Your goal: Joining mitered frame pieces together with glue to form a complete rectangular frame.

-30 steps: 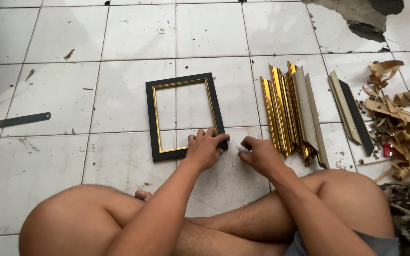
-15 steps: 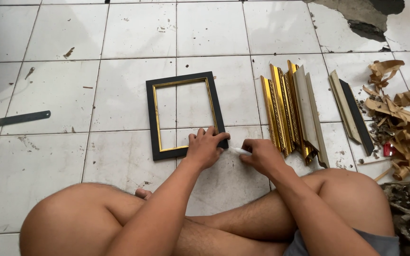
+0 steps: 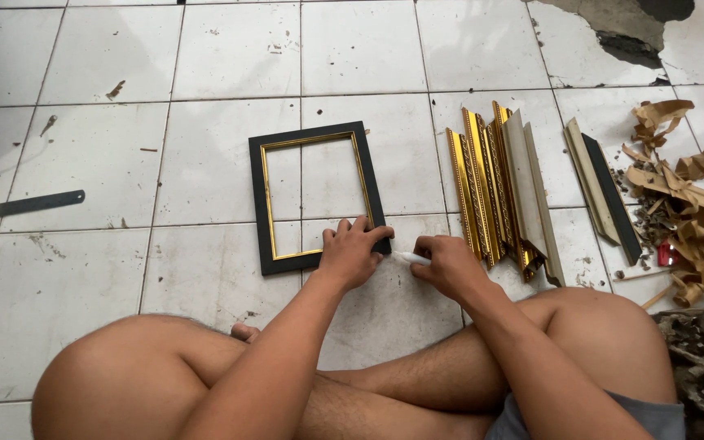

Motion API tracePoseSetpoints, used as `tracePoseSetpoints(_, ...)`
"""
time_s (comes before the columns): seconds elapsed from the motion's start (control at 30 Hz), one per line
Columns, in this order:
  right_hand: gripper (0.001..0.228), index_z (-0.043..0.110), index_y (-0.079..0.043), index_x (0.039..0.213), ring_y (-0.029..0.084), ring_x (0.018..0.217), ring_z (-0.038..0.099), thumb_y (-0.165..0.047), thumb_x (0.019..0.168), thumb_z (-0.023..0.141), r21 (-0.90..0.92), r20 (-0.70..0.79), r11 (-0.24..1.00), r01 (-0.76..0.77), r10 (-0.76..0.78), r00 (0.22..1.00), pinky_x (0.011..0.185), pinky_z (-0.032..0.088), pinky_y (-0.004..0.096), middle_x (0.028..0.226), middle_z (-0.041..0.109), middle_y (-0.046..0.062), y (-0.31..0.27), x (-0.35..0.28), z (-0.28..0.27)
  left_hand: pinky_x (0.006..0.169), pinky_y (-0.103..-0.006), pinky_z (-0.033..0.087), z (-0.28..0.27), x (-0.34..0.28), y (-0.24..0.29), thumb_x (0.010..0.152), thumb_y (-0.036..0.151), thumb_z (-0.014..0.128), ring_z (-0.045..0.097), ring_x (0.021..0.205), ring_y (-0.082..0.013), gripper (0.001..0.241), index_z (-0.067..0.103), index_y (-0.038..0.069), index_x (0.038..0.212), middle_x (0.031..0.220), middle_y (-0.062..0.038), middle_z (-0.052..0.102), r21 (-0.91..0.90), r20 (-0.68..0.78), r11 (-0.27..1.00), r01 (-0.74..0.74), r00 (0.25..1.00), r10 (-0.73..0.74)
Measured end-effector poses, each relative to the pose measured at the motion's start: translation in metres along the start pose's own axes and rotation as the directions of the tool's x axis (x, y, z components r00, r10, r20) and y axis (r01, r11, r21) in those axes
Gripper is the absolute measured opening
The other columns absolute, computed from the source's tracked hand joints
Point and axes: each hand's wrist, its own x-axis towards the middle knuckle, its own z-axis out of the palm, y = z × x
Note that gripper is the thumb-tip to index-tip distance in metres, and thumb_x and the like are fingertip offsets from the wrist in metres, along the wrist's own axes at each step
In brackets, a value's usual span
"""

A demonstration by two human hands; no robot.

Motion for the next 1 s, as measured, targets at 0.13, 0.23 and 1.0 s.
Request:
tracePoseSetpoints(0.13,0.021,0.065,-0.015,0.078,0.032,0.074,0.062,-0.03,0.064,0.069,0.001,-0.024,1.0,0.02,-0.02,1.0,0.065,0.049,0.042,0.071,0.062,0.01,0.0002,0.0005,0.0005,0.087,-0.046,0.035,-0.0008,0.0,0.0005,0.081,0.022,0.057,0.046,0.097,-0.0248,0.035,0.051,0.033,0.115,0.103,-0.001,0.046,-0.002,0.007,1.0,0.004,1.0,-0.004)
tracePoseSetpoints(0.23,0.02,0.064,-0.015,0.078,0.032,0.074,0.062,-0.028,0.064,0.069,0.002,-0.04,0.999,0.034,-0.034,0.999,0.065,0.05,0.042,0.072,0.062,0.01,0.0001,0.0007,0.0008,0.087,-0.0461,0.035,-0.0012,0.0002,0.0006,0.081,0.022,0.057,0.046,0.097,-0.0248,0.035,0.051,0.033,0.114,0.103,-0.001,0.046,-0.004,0.012,1.0,0.007,1.0,-0.007)
tracePoseSetpoints(1.0,0.02,0.064,-0.013,0.081,0.035,0.078,0.061,-0.025,0.066,0.07,-0.015,-0.048,0.999,0.049,-0.05,0.998,0.068,0.049,0.046,0.081,0.06,0.012,-0.0006,0.001,0.0013,0.087,-0.0472,0.035,-0.0015,0.0,0.0007,0.081,0.021,0.057,0.046,0.097,-0.0259,0.035,0.051,0.032,0.114,0.101,-0.002,0.045,-0.015,0.0,1.0,-0.006,1.0,0.006)
